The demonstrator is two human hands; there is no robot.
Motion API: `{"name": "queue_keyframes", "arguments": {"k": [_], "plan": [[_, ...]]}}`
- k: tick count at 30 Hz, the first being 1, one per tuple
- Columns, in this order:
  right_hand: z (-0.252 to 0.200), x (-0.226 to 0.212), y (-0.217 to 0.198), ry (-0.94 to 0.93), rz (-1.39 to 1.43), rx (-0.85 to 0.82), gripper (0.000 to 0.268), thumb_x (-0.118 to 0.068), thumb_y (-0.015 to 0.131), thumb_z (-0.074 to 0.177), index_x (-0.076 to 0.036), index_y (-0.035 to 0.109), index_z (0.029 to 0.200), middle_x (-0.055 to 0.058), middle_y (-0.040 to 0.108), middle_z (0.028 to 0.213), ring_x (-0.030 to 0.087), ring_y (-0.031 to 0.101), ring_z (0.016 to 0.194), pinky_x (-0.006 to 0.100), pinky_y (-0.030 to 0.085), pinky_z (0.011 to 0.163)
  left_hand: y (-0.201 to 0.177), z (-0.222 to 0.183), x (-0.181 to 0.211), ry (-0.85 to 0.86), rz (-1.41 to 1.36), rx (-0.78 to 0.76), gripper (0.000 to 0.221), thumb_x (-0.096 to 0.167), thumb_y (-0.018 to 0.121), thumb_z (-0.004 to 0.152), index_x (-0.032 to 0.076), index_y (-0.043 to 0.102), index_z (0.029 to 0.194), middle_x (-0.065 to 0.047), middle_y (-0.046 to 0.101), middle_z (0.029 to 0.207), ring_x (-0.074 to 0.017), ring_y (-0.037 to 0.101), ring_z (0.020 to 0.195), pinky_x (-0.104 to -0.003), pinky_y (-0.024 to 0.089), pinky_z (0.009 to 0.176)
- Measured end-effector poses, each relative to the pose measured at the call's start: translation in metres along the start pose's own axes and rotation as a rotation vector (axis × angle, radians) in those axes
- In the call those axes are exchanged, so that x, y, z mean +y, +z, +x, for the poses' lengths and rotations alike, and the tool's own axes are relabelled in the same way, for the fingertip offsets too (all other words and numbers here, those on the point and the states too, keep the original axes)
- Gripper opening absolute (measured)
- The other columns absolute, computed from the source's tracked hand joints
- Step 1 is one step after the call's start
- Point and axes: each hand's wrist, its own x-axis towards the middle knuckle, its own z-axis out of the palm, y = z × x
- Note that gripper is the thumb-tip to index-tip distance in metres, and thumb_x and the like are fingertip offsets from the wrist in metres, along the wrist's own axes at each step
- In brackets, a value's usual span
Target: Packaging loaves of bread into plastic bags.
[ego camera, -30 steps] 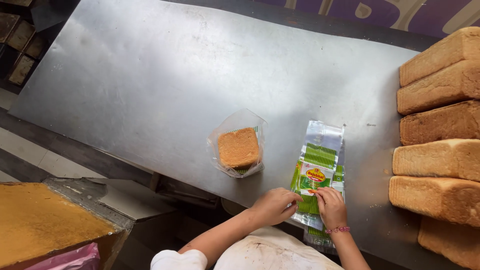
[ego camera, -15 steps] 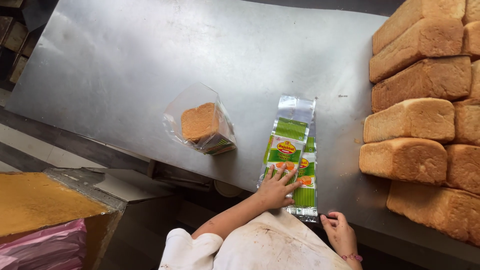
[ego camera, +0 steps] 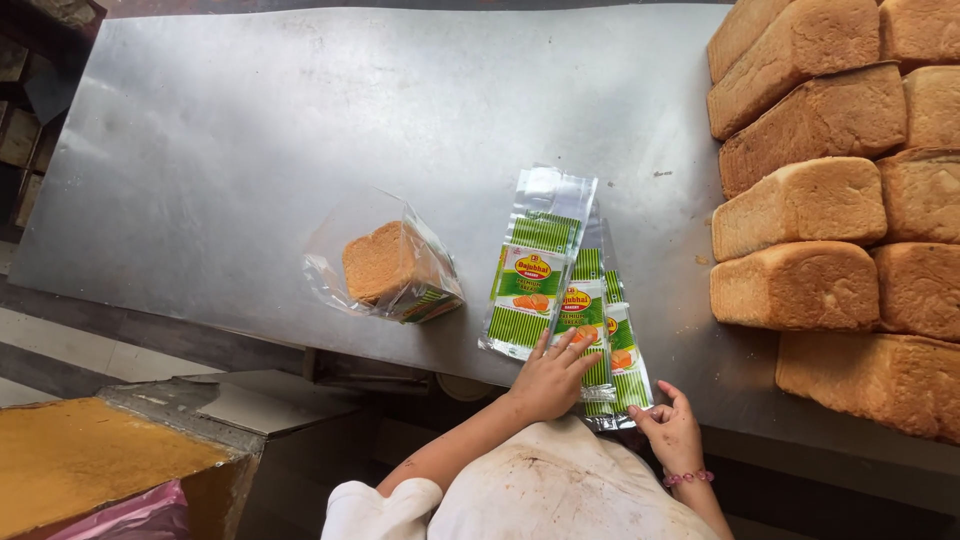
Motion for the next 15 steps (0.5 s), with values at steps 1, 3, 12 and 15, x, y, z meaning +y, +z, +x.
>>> {"name": "queue_keyframes", "arguments": {"k": [1, 3, 12, 15], "plan": [[0.001, 0.004, -0.003, -0.003, 0.045, -0.005, 0.062, -0.009, 0.08, 0.083, 0.004, 0.052, 0.137, 0.009, 0.071, 0.074, 0.01, 0.062, 0.065, 0.025, 0.05, 0.06, -0.011, 0.003, 0.006, 0.047, -0.233, -0.059, 0.068, 0.035, 0.07, 0.087, 0.021, 0.053, 0.151, -0.009, 0.039, 0.163, -0.0355, 0.029, 0.155, -0.062, 0.012, 0.123], [-0.004, -0.002, -0.014, -0.027, -0.008, 0.038, 0.05, -0.011, 0.079, 0.086, 0.004, 0.059, 0.129, 0.008, 0.071, 0.075, 0.01, 0.061, 0.066, 0.025, 0.049, 0.061, 0.0, 0.005, 0.003, 0.031, -0.232, -0.075, 0.067, 0.037, 0.071, 0.086, 0.02, 0.053, 0.148, -0.01, 0.038, 0.163, -0.0369, 0.028, 0.153, -0.063, 0.013, 0.122], [-0.083, -0.134, -0.08, -0.518, -0.431, 0.405, 0.018, -0.014, 0.074, 0.094, 0.0, 0.075, 0.105, 0.007, 0.067, 0.086, 0.015, 0.063, 0.071, 0.028, 0.05, 0.066, 0.011, 0.018, 0.011, -0.096, -0.538, -0.136, 0.056, 0.042, 0.063, 0.096, 0.008, 0.058, 0.139, -0.019, 0.048, 0.154, -0.0377, 0.04, 0.147, -0.056, 0.029, 0.12], [-0.095, -0.153, -0.093, -0.689, -0.401, 0.296, 0.014, -0.009, 0.073, 0.09, 0.0, 0.073, 0.101, 0.006, 0.067, 0.089, 0.014, 0.064, 0.075, 0.026, 0.051, 0.067, 0.037, 0.035, 0.025, -0.266, -1.441, -0.479, 0.068, 0.058, 0.043, 0.101, 0.007, 0.055, 0.144, -0.02, 0.057, 0.148, -0.0353, 0.05, 0.142, -0.047, 0.039, 0.119]]}}
